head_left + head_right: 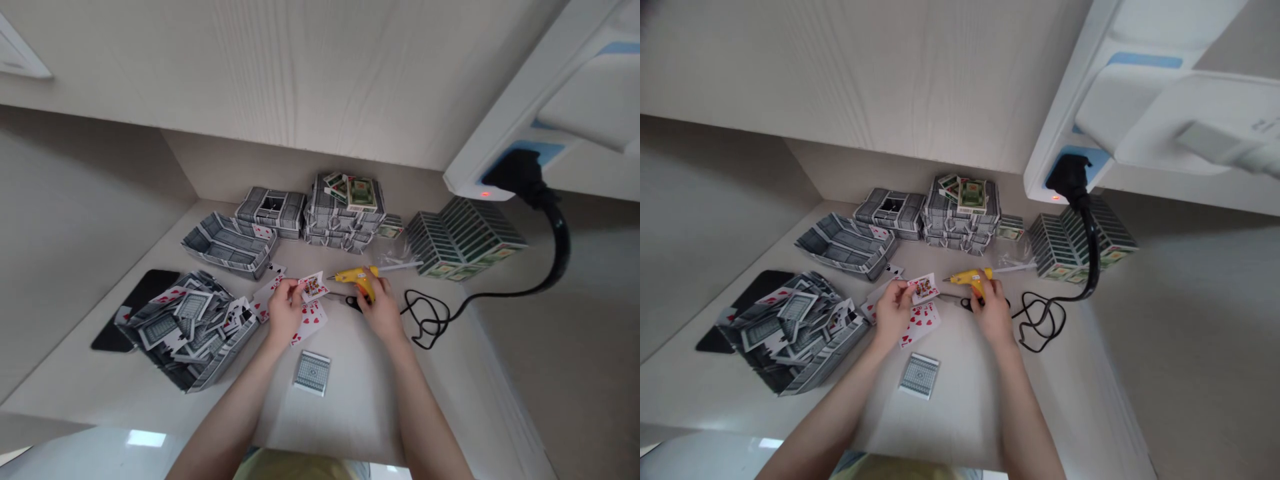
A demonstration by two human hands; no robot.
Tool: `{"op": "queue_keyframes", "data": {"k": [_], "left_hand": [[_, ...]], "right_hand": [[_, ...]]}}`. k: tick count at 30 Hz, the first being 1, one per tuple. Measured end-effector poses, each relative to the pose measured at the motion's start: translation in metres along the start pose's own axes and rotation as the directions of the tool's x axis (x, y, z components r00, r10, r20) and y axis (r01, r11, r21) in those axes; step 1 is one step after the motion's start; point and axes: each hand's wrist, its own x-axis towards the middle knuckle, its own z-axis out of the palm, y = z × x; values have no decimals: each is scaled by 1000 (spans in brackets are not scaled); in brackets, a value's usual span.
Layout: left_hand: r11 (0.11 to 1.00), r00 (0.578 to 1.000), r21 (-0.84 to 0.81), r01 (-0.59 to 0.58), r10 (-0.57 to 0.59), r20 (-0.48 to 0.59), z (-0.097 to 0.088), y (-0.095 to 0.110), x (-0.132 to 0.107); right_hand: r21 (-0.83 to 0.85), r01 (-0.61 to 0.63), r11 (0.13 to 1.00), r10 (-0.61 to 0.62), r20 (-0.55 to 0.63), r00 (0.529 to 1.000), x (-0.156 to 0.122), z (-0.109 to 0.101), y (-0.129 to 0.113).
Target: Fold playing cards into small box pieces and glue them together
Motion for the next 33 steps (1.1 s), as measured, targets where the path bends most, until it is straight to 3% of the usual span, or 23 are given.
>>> {"op": "queue_keyframes", "data": {"k": [7, 10, 12, 15, 18, 20, 23, 28, 33], "left_hand": [[999, 995, 39, -29, 25, 95, 0, 5, -2], [999, 987, 46, -25, 18, 158, 1, 7, -3], [999, 984, 51, -20, 11, 179, 3, 7, -3], [998, 980, 56, -27, 15, 199, 6, 5, -4], [999, 975, 44, -30, 20, 223, 8, 1, -4], [999, 975, 32, -26, 18, 223, 9, -2, -4], [999, 980, 42, -24, 15, 198, 10, -6, -5], [997, 976, 69, -42, 26, 216, 11, -11, -4], [997, 976, 69, -39, 23, 217, 11, -9, -3]], "right_hand": [[-299, -161, 941, 141, -88, 986, 4, 2, 9], [-279, -210, 937, 164, -178, 970, 14, -4, 1], [-162, -132, 978, 101, -184, 978, 27, -7, -11], [27, -12, 1000, 14, -77, 997, 53, -2, -45], [56, 51, 997, -58, 118, 991, 80, 18, -91], [-7, 99, 995, -93, 282, 955, 96, 37, -122], [-154, 110, 982, -16, 514, 858, 113, 66, -156], [-183, 94, 979, 31, 584, 811, 125, 103, -176], [-185, 46, 982, 81, 625, 776, 129, 111, -177]]}}
